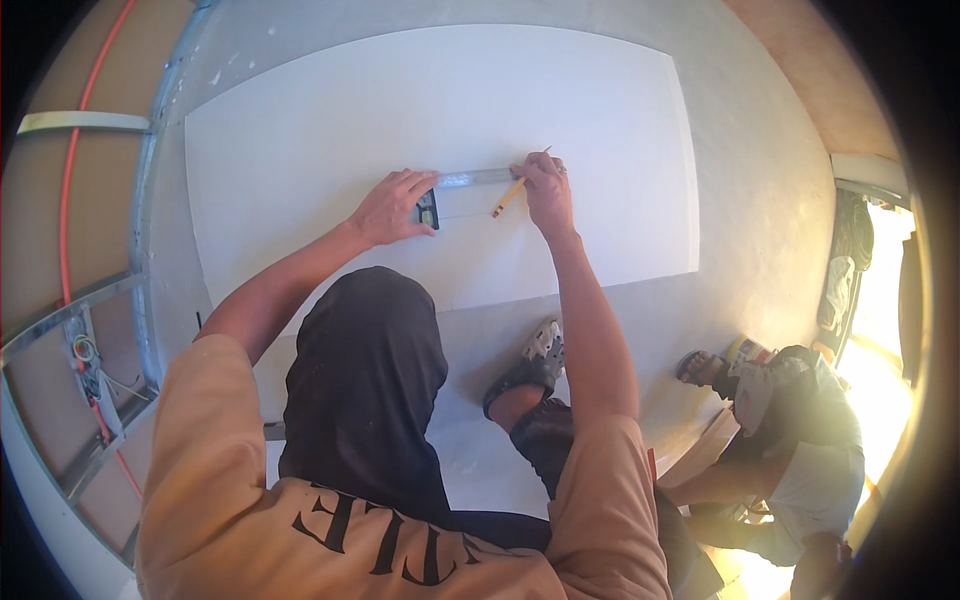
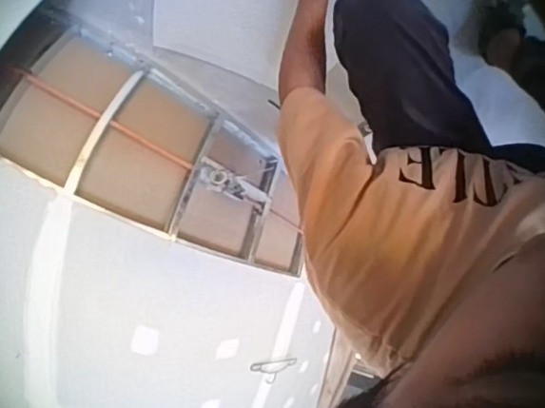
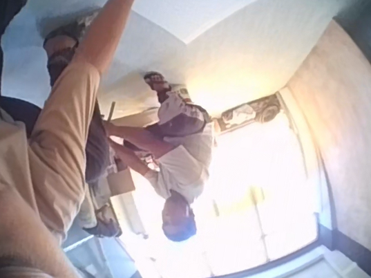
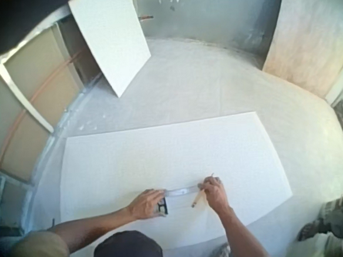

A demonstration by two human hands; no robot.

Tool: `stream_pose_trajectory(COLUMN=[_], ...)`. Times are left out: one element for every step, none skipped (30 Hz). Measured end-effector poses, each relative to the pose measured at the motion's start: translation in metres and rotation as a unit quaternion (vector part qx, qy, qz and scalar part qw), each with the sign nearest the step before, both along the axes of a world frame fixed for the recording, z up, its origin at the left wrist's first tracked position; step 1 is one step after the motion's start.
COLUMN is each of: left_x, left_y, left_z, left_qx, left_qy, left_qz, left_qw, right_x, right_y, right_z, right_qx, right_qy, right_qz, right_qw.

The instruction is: Mark a rectangular area for a cutout on a drywall sheet using a combination square and a pencil.

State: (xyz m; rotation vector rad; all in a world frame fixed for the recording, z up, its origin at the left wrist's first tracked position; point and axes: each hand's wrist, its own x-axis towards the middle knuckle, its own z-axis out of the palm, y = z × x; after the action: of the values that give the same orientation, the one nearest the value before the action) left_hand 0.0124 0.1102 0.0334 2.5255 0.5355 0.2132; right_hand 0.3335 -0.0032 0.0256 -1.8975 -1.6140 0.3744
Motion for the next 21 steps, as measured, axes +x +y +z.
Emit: stream_pose_trajectory(left_x=[0.003,0.004,0.006,0.007,0.006,0.006,0.005,0.008,0.012,0.017,0.018,0.019,0.02,0.016,0.01,0.003,0.0,0.007,0.018,0.024,0.021], left_y=[-0.002,-0.002,-0.002,-0.002,-0.001,0.001,0.003,0.002,0.001,0.0,0.0,0.001,0.001,0.002,0.004,0.007,0.01,0.009,0.006,0.003,0.003], left_z=[0.003,0.005,0.006,0.007,0.006,0.005,0.003,0.005,0.006,0.008,0.009,0.011,0.012,0.011,0.01,0.008,0.009,0.011,0.015,0.016,0.018], left_qx=[-0.011,-0.01,0.003,0.016,0.018,0.047,0.076,0.075,0.089,0.103,0.104,0.107,0.109,0.11,0.106,0.101,0.102,0.083,0.064,0.059,0.053], left_qy=[0.011,0.01,0.008,0.007,0.008,0.017,0.025,0.023,0.043,0.063,0.064,0.087,0.109,0.113,0.114,0.116,0.118,0.116,0.11,0.105,0.105], left_qz=[0.004,0.003,-0.004,-0.012,-0.012,-0.028,-0.044,-0.045,-0.057,-0.069,-0.069,-0.076,-0.084,-0.084,-0.077,-0.071,-0.07,-0.062,-0.056,-0.063,-0.046], left_qw=[1.0,1.0,1.0,1.0,1.0,0.998,0.996,0.996,0.993,0.99,0.99,0.988,0.984,0.984,0.985,0.986,0.985,0.988,0.99,0.991,0.992], right_x=[0.0,0.001,0.002,0.003,0.001,0.0,0.0,0.003,0.006,0.01,0.009,0.006,0.001,-0.013,-0.028,-0.048,-0.063,-0.072,-0.076,-0.085,-0.104], right_y=[-0.001,-0.001,-0.002,-0.003,-0.001,0.0,0.002,0.0,-0.002,-0.004,-0.002,-0.003,-0.006,-0.007,-0.01,-0.015,-0.018,-0.027,-0.041,-0.049,-0.048], right_z=[-0.001,-0.001,0.0,0.0,0.001,0.002,0.003,0.005,0.008,0.011,0.016,0.021,0.026,0.031,0.035,0.038,0.04,0.034,0.021,0.011,0.007], right_qx=[0.006,0.015,0.016,0.018,0.022,0.024,0.024,0.023,0.022,0.022,0.025,0.025,0.073,0.12,0.122,0.128,0.128,0.129,0.132,0.134,0.117], right_qy=[-0.002,-0.004,-0.005,-0.01,-0.014,-0.013,-0.016,-0.022,-0.025,-0.017,-0.004,-0.005,0.035,0.08,0.085,0.269,0.44,0.434,0.44,0.449,0.477], right_qz=[-0.003,-0.005,-0.007,-0.006,-0.004,-0.005,-0.002,0.0,-0.001,0.007,0.018,0.018,-0.058,-0.132,-0.13,-0.207,-0.277,-0.282,-0.285,-0.288,-0.288], right_qw=[1.0,1.0,1.0,1.0,1.0,1.0,1.0,0.999,0.999,1.0,1.0,1.0,0.995,0.981,0.98,0.932,0.845,0.846,0.842,0.835,0.822])
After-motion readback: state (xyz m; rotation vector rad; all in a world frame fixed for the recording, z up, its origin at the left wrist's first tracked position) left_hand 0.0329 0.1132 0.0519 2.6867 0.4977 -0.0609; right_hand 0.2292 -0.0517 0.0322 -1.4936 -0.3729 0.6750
